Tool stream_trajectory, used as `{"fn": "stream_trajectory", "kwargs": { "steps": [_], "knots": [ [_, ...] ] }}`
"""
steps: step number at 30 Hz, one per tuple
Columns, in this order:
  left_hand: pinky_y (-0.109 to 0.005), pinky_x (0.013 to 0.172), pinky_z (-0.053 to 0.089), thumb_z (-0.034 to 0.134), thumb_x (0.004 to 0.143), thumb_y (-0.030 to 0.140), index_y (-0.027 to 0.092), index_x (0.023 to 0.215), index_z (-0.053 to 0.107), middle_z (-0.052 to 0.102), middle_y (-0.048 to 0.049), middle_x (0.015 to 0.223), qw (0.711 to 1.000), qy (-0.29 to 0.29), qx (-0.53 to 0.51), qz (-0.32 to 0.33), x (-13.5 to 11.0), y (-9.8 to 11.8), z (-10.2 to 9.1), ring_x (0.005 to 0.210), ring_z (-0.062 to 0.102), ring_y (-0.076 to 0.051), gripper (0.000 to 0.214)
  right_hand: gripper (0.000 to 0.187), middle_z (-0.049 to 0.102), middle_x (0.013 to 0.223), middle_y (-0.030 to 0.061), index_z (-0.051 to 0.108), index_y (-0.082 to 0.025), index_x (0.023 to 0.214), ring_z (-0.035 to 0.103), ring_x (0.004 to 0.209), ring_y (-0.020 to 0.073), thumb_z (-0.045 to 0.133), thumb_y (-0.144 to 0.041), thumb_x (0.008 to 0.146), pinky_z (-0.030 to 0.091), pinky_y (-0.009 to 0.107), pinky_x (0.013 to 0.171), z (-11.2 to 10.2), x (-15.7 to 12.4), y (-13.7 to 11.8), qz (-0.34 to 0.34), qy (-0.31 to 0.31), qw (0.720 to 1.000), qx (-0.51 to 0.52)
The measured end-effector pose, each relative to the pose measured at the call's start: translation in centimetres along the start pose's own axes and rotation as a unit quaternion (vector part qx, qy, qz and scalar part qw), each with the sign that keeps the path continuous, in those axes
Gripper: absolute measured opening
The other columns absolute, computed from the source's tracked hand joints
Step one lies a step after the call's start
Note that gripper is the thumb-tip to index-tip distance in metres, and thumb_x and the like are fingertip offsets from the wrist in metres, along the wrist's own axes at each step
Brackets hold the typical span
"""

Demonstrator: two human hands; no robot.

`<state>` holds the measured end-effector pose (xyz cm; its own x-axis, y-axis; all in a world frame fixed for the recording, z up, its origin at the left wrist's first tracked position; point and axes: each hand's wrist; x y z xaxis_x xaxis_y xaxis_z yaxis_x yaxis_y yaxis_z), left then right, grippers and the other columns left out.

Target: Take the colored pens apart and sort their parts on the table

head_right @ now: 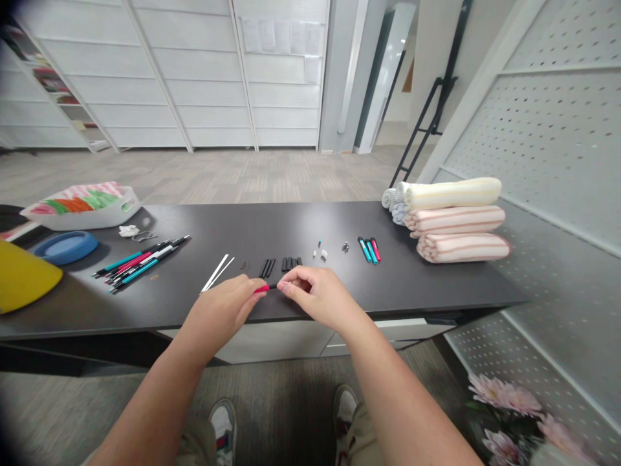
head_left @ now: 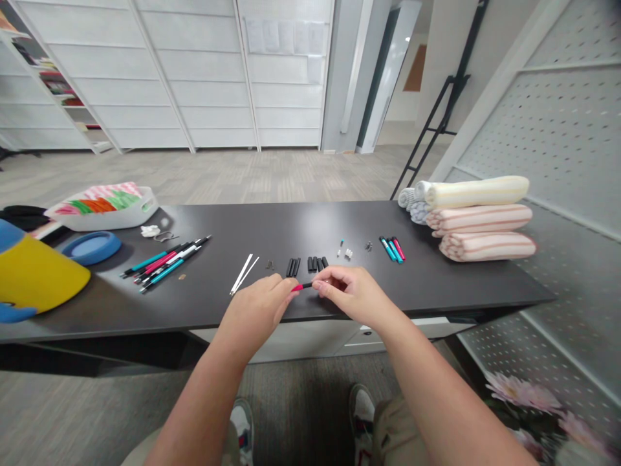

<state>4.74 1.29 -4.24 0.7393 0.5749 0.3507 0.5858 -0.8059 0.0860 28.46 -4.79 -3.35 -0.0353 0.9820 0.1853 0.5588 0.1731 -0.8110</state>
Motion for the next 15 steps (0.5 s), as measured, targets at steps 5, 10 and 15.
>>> {"fn": "stream_trajectory", "kwargs": {
  "steps": [5, 10, 15],
  "knots": [
    [-0.032, 0.080, 0.045, 0.047, 0.110, 0.030, 0.023, 0.120, 0.061, 0.068, -0.0037, 0.097, 0.999, 0.022, -0.018, 0.028, -0.31, 0.17, 0.30, 0.092, 0.064, -0.021, 0.019, 0.031, 0.075, 0.072, -0.0012, 0.078, -0.023, 0.088, 0.062, 0.063, 0.0133, 0.061, -0.045, 0.101, 0.041, 0.024, 0.060, -0.03, 0.07, -0.28, -0.003, -0.023, 1.000, -0.020],
    [-0.033, 0.079, 0.046, 0.046, 0.110, 0.032, 0.021, 0.112, 0.063, 0.069, -0.0039, 0.095, 0.999, 0.027, -0.021, 0.017, -0.38, 0.25, 0.72, 0.090, 0.065, -0.021, 0.021, 0.026, 0.076, 0.076, -0.0017, 0.078, -0.022, 0.088, 0.067, 0.070, 0.0138, 0.060, -0.036, 0.103, 0.043, 0.024, 0.067, -0.03, 0.10, -0.25, -0.038, -0.026, 0.998, -0.043],
    [-0.033, 0.084, 0.048, 0.043, 0.111, 0.036, 0.022, 0.116, 0.065, 0.074, -0.0057, 0.105, 0.999, 0.016, -0.039, 0.015, -0.18, 0.16, 0.81, 0.098, 0.069, -0.022, 0.026, 0.030, 0.079, 0.082, 0.0000, 0.078, -0.023, 0.085, 0.071, 0.077, 0.0159, 0.058, -0.035, 0.104, 0.045, 0.026, 0.073, -0.09, 0.07, -0.24, -0.062, -0.025, 0.996, -0.058]
  ]
}}
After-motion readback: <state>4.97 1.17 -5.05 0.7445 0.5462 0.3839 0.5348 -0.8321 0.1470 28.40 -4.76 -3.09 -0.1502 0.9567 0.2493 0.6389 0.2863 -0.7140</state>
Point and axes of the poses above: each hand's wrist, its own x-axis towards the middle knuckle, its own z-axis out of the palm, y = z × x
